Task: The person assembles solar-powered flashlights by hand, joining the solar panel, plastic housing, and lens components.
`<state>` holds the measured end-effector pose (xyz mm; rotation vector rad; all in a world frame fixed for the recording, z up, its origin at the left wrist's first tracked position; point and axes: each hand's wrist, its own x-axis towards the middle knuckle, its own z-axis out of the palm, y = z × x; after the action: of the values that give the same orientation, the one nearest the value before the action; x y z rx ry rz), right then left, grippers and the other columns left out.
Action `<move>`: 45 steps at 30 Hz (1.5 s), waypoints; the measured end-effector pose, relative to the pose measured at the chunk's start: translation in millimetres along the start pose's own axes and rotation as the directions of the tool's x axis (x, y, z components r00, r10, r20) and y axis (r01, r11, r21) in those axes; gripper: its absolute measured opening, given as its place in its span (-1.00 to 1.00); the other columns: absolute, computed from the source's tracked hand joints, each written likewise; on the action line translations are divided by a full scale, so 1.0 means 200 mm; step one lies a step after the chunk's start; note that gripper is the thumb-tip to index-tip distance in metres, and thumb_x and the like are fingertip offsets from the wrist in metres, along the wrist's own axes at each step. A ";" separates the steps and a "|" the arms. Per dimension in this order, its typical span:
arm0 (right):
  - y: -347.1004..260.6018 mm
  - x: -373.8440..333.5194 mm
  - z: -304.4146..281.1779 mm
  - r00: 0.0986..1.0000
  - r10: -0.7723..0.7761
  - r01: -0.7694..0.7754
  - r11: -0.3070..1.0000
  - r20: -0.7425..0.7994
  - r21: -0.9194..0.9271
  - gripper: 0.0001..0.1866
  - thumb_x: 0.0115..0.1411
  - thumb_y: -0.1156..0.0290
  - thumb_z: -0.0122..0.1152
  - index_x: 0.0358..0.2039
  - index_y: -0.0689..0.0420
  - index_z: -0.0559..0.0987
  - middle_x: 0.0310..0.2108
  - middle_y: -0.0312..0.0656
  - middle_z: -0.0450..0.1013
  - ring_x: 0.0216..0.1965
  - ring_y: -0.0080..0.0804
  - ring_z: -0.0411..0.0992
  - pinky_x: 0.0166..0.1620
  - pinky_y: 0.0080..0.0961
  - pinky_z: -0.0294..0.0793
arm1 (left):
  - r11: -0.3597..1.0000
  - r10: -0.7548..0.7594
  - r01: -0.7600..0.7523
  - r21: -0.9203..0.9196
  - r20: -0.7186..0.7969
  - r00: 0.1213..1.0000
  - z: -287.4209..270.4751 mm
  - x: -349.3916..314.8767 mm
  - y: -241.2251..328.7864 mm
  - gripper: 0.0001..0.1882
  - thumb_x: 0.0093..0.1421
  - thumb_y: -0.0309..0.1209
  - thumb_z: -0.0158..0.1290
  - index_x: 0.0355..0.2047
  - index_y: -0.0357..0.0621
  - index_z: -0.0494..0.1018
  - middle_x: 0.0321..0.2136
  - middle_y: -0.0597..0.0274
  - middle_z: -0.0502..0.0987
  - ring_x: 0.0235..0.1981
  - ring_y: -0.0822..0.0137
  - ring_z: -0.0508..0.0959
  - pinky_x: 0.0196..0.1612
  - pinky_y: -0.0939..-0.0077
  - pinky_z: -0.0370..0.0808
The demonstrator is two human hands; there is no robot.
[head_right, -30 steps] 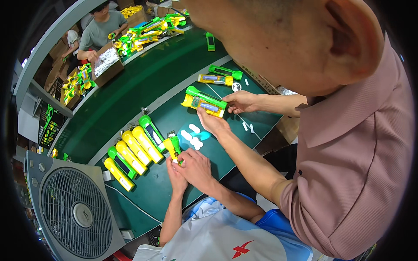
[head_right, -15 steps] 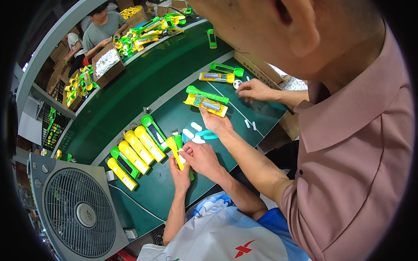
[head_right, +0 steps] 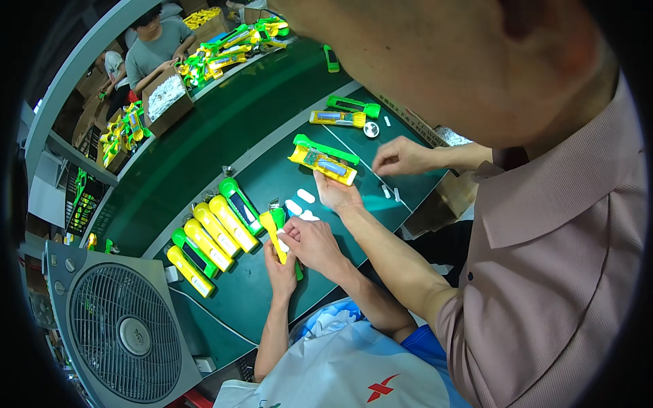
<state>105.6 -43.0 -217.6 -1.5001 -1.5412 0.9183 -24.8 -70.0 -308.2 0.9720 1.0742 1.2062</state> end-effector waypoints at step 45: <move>0.09 0.04 0.05 0.994 0.042 -0.064 0.972 0.102 0.225 -0.82 0.17 0.45 0.41 -0.37 0.33 0.66 -0.53 -0.16 0.62 -0.50 -0.61 0.54 -0.42 -0.63 0.49 | 0.990 0.021 -0.025 0.139 0.034 0.999 -0.01 0.00 0.03 -0.58 0.38 -0.45 0.03 0.17 -0.17 0.17 -0.32 0.20 0.48 -0.48 0.46 0.52 -0.47 0.55 0.48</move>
<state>104.8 -33.4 -236.9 -1.3543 -1.4140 1.1723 -28.2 -70.2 -302.1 1.1100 1.1358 1.1420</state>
